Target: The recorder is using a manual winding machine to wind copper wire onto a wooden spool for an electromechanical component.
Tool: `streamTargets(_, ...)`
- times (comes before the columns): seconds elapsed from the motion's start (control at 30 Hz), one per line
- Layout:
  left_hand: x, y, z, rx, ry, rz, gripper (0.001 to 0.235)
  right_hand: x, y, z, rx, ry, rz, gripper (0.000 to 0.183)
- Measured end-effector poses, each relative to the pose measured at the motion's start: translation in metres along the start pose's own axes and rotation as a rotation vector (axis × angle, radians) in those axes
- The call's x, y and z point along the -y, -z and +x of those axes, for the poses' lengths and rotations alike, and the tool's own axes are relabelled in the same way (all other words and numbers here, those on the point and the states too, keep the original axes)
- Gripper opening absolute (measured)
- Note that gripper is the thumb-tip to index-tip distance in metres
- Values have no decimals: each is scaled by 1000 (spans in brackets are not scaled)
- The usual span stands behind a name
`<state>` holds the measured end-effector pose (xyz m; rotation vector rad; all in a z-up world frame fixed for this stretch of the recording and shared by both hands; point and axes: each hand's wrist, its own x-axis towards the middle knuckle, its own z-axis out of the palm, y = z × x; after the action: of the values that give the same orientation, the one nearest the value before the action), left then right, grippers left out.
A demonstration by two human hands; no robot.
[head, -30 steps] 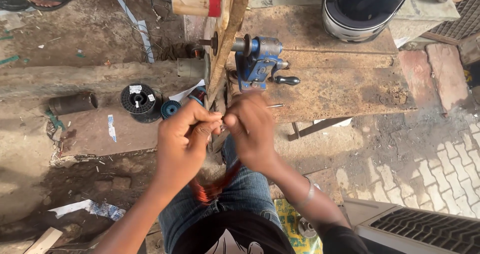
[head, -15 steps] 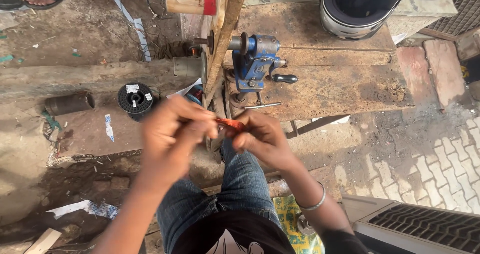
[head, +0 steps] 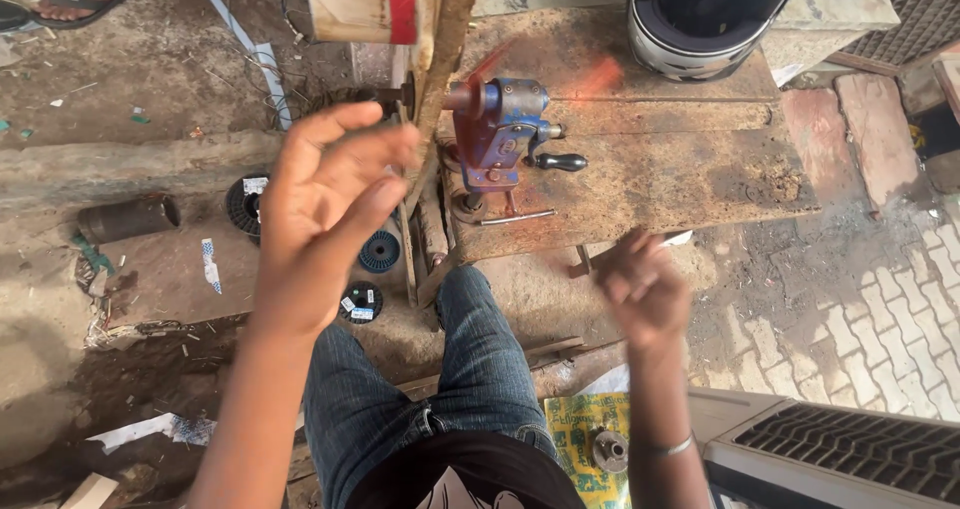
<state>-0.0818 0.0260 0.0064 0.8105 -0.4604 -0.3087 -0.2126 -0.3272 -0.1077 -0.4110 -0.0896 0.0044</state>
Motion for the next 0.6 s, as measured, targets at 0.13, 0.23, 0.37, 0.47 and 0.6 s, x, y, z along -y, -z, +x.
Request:
streamTargets(0.13,24,15,16,-243,-315,660,46,79,53,24,-80,254,-110,15)
streamTargets(0.23,28,19,32,-353,-417,916,56,77,55,52,-157,346,-420,20)
streamTargets(0.37,69,55,57,-286,-565,1115,48,44,170,44,-415,565,-1554,37)
streamTargets(0.47,32,25,86,-440,-285,984,48,-6,129,90,-625,687,-2402,55)
streamTargets(0.6,36,18,50,-345,121,358,37,-18,84,135,-205,516,-2513,38)
